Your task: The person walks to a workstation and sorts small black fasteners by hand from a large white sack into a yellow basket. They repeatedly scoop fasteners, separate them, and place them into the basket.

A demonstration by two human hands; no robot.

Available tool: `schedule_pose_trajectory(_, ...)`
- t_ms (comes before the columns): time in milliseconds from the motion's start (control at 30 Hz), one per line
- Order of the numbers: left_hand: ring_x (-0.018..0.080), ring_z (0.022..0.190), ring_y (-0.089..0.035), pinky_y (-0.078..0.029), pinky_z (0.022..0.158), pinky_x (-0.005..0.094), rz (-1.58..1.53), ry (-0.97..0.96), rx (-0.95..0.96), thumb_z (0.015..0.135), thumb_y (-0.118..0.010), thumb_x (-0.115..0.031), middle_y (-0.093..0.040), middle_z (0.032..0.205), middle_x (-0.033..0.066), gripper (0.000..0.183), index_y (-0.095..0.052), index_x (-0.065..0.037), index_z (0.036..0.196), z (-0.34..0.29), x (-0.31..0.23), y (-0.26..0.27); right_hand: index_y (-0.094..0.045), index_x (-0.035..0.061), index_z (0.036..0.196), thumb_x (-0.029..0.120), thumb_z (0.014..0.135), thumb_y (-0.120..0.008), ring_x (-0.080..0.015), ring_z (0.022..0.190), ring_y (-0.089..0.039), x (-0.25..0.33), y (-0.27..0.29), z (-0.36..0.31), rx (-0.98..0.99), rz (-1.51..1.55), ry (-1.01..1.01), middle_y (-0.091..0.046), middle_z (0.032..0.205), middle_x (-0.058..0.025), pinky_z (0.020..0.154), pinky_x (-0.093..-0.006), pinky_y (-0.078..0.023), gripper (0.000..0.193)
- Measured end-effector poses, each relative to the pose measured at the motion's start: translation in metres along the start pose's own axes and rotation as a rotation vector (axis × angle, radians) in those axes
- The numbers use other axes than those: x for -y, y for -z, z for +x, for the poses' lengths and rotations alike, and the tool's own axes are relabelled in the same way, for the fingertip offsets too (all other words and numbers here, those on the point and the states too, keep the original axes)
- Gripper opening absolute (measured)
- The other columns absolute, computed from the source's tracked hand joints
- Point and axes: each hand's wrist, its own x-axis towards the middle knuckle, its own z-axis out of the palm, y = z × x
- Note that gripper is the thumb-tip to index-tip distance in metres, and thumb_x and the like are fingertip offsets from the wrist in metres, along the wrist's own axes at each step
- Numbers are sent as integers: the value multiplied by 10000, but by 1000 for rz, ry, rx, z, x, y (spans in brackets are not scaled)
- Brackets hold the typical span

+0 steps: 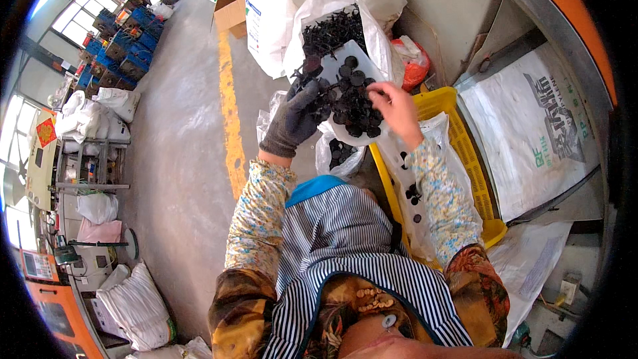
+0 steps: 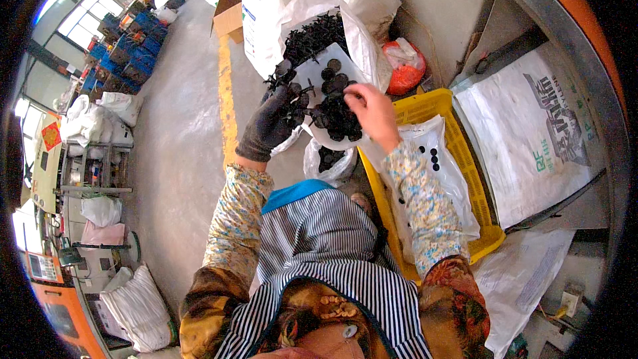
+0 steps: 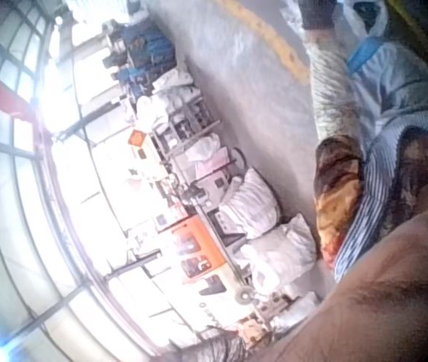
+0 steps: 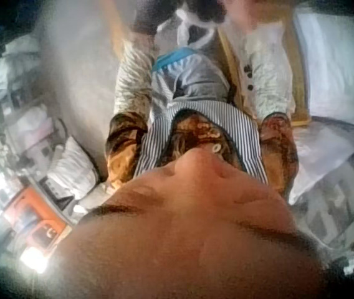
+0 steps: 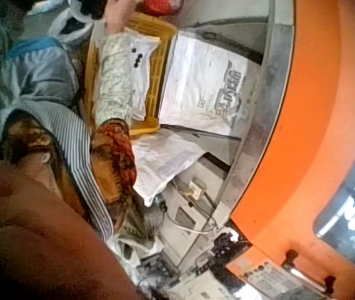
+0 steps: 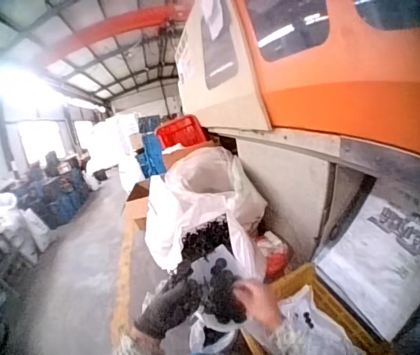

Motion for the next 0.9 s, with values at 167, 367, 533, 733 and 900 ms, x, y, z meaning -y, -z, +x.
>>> schedule_pose_trajectory(167, 191, 1051, -623, -539, 756, 328, -561, 127, -2, 1006, -507, -243, -637, 1140, 37, 359, -491, -100, 1334, -39, 22, 11, -508, 54, 1313, 163, 869, -698, -204, 1033, -631, 34, -31, -69, 0, 205, 169, -538, 1298, -117, 752, -288, -543, 495)
schedule_pose_trajectory(367, 209, 1055, -605, -521, 763, 328, -788, 104, -26, 1014, -476, -319, -635, 1169, 14, 377, -477, -179, 1364, -117, 38, 4, -545, 99, 1266, 88, 764, -727, -305, 1155, -550, 24, -68, -110, 103, -323, 630, -519, 1317, -113, 941, -389, -481, 534)
schedule_pose_trajectory(533, 175, 975, -573, -460, 676, 254, -861, 99, -182, 1010, -480, -348, -628, 1088, 20, 389, -502, -148, 1342, -175, 50, 12, -620, 64, 1057, 76, 798, -671, -280, 937, -603, 34, -93, -136, 201, -409, 676, -619, 986, -71, 814, -377, -512, 264)
schedule_pose_trajectory(733, 219, 994, -598, -512, 729, 317, -947, 122, -150, 1002, -505, -319, -617, 1054, 88, 343, -545, -61, 1225, -209, 51, 32, -582, 107, 1192, 97, 858, -620, -230, 652, -568, 9, -108, -163, 525, 440, -579, -570, 821, -88, 576, -343, -487, 337)
schedule_pose_trajectory(900, 230, 966, -634, -537, 734, 337, -349, 56, -388, 1003, -502, -257, -655, 1073, 102, 294, -578, -33, 1178, -226, 49, 26, -603, 143, 1205, 134, 812, -627, -173, 646, -529, 84, -107, -137, 172, -592, 1033, -483, 758, -9, 573, -290, -467, 394)
